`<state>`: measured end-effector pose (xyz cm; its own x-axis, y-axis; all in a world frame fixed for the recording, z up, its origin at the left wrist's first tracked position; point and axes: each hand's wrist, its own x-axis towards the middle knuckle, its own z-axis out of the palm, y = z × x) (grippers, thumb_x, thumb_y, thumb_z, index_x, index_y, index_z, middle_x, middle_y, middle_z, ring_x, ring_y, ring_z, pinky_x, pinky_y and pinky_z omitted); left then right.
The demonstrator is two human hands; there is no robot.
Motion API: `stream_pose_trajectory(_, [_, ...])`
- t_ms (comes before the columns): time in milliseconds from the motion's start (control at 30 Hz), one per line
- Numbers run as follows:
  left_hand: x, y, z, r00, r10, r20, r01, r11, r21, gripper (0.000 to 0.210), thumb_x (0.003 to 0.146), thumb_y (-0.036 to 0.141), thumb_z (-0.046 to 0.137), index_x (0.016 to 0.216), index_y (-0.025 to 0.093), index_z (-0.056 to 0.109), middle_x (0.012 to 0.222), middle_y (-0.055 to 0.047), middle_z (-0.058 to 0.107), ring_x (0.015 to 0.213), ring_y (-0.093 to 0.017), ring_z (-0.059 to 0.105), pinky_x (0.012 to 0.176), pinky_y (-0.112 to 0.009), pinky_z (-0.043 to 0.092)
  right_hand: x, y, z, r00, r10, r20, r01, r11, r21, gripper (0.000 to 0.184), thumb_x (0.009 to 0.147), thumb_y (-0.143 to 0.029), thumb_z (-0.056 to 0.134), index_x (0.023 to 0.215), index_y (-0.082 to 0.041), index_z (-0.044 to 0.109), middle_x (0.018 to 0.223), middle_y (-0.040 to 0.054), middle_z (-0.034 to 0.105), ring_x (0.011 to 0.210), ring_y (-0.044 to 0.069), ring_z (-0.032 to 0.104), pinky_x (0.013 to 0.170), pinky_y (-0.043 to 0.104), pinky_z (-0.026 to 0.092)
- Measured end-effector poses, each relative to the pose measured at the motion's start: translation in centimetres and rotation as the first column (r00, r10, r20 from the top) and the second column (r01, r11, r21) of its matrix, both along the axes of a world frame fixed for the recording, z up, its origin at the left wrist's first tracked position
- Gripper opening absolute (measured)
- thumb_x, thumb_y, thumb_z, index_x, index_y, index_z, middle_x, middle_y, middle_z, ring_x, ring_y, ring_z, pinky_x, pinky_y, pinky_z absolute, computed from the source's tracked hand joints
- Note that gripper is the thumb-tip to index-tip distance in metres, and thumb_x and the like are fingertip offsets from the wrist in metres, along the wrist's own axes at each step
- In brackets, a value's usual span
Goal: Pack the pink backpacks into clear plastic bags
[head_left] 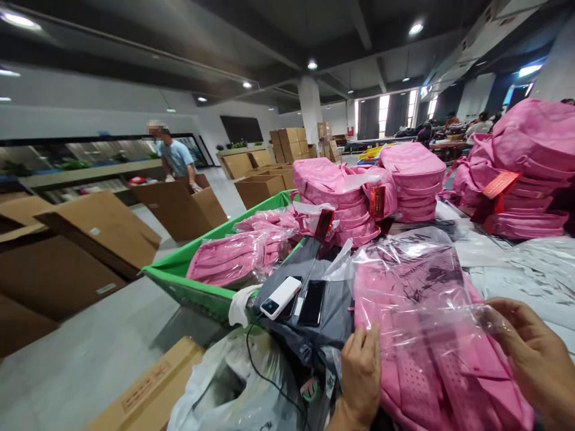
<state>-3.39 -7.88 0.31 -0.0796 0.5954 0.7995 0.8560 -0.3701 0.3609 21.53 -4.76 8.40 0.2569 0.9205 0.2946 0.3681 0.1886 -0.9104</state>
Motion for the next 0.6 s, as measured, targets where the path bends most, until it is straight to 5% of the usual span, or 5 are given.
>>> stream_pose_trajectory(133, [-2.6, 0.1, 0.7, 0.978, 0.065, 0.197, -0.072, 0.997, 0.028, 0.030, 0.106, 0.018, 0.044, 0.112, 0.016, 0.073, 0.086, -0.005, 0.072, 0.075, -0.014, 0.072, 0.068, -0.022, 0.057, -0.9, -2.0, -3.4, 0.965, 0.089, 0.248, -0.131, 0.978, 0.160, 0.037, 0.091, -0.062, 0.058, 0.098, -0.026, 0.066, 0.081, 0.0019, 0.070, 0.061, 0.016, 0.063, 0.052, 0.022, 0.051])
stream_pose_trajectory(233, [-5.0, -0.9, 1.4, 0.968, 0.113, 0.225, -0.130, 0.990, 0.061, 0.025, 0.105, 0.023, 0.051, 0.115, 0.017, 0.073, 0.088, -0.004, 0.072, 0.077, -0.015, 0.072, 0.071, -0.021, 0.057, 1.5, -1.6, -5.3, 0.730, 0.139, 0.669, -0.400, 0.881, 0.253, 0.032, 0.098, -0.052, 0.052, 0.094, -0.029, 0.074, 0.078, 0.0022, 0.069, 0.062, 0.016, 0.064, 0.054, 0.023, 0.049])
stream_pose_trajectory(300, [-5.1, -1.6, 0.9, 0.982, 0.079, 0.171, -0.093, 0.993, 0.078, 0.026, 0.105, 0.025, 0.050, 0.115, 0.018, 0.073, 0.081, -0.002, 0.070, 0.069, -0.013, 0.070, 0.067, -0.020, 0.056, 3.5, -0.2, -4.9, 0.658, -0.013, 0.753, -0.350, 0.880, 0.321, 0.037, 0.099, -0.052, 0.046, 0.094, -0.028, 0.075, 0.080, 0.0045, 0.069, 0.065, 0.019, 0.065, 0.057, 0.029, 0.050])
stream_pose_trajectory(467, [-1.7, -2.0, -3.4, 0.996, -0.005, 0.086, -0.007, 0.990, 0.139, 0.033, 0.107, 0.024, 0.043, 0.114, 0.019, 0.075, 0.083, -0.004, 0.074, 0.071, -0.014, 0.072, 0.069, -0.019, 0.057, 3.6, 2.4, -2.5, 0.954, -0.162, 0.252, 0.123, 0.979, 0.164, 0.041, 0.086, -0.061, 0.056, 0.097, -0.023, 0.066, 0.087, 0.0081, 0.072, 0.074, 0.025, 0.067, 0.061, 0.035, 0.054])
stream_pose_trajectory(600, [-3.5, -1.7, -5.3, 0.992, -0.010, 0.123, -0.002, 0.995, 0.101, 0.034, 0.106, 0.027, 0.045, 0.107, 0.021, 0.078, 0.083, -0.004, 0.075, 0.075, -0.015, 0.074, 0.071, -0.020, 0.058, 1.4, 1.4, -3.7, 0.999, 0.022, -0.045, -0.021, 1.000, 0.017, 0.041, 0.085, -0.064, 0.061, 0.097, -0.025, 0.058, 0.069, 0.0002, 0.064, 0.054, 0.018, 0.058, 0.047, 0.027, 0.047])
